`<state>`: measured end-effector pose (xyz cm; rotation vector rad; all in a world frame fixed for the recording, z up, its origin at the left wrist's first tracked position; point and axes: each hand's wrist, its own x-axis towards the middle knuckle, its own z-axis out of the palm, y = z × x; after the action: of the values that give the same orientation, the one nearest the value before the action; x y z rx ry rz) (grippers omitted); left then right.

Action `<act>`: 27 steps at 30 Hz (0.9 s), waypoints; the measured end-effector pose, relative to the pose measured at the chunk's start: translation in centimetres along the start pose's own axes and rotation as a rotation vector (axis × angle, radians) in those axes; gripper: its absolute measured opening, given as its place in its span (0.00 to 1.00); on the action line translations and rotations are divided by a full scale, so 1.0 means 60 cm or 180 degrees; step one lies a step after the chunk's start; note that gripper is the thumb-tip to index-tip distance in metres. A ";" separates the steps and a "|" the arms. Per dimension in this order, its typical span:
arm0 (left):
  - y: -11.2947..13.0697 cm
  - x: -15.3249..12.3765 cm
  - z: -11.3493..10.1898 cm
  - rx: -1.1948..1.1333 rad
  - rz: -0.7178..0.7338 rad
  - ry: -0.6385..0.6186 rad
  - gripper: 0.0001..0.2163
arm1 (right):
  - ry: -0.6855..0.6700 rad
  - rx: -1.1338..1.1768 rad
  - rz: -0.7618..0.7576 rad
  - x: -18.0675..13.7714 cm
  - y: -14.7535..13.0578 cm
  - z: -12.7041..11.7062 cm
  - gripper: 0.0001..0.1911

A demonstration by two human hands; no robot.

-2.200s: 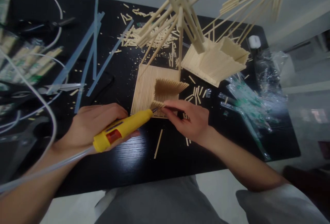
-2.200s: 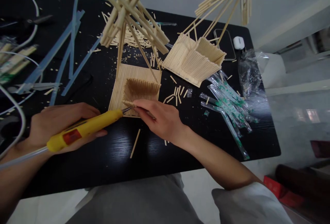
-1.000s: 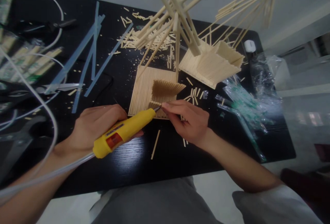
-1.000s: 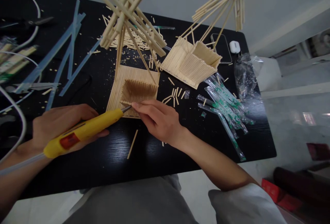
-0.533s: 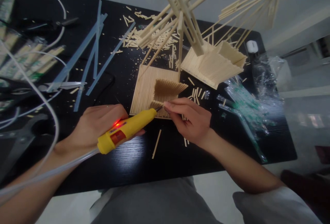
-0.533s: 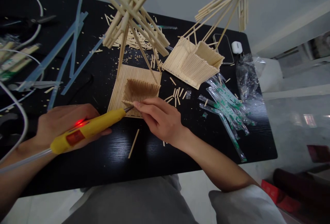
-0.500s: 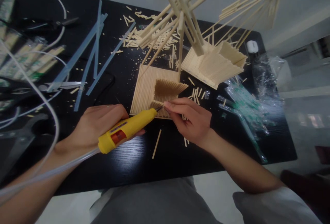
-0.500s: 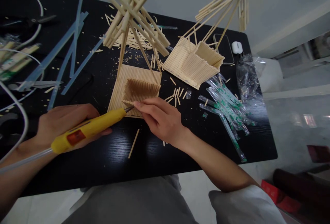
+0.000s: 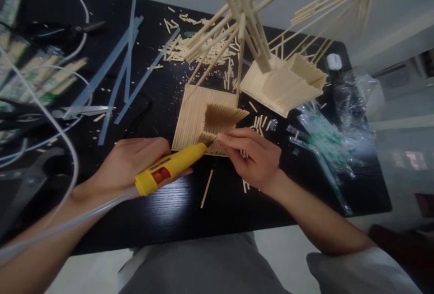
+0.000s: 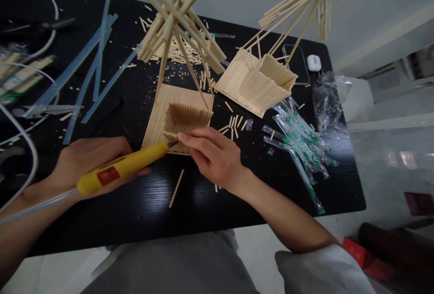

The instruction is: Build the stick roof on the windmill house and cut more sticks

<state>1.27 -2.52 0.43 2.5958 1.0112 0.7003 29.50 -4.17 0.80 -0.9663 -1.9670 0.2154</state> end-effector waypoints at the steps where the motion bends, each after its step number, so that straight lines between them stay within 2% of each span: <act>1: 0.000 0.001 0.001 -0.0016 -0.0024 -0.0018 0.17 | 0.0004 -0.0005 0.0000 0.000 0.000 0.000 0.14; 19: -0.007 0.002 0.002 0.0034 -0.0008 -0.0257 0.20 | -0.0003 0.0027 0.0005 -0.002 0.002 0.000 0.14; 23: 0.000 0.006 0.002 0.0056 -0.0172 -0.0347 0.20 | 0.0011 0.0046 0.0017 -0.003 0.002 0.001 0.15; 27: 0.003 0.010 0.001 0.0058 -0.0144 -0.0262 0.22 | -0.0013 0.0029 0.0035 -0.002 0.002 0.000 0.14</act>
<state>1.78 -2.22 0.67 2.5853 1.0524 0.5709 29.61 -4.18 0.69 -0.9717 -1.9634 0.2324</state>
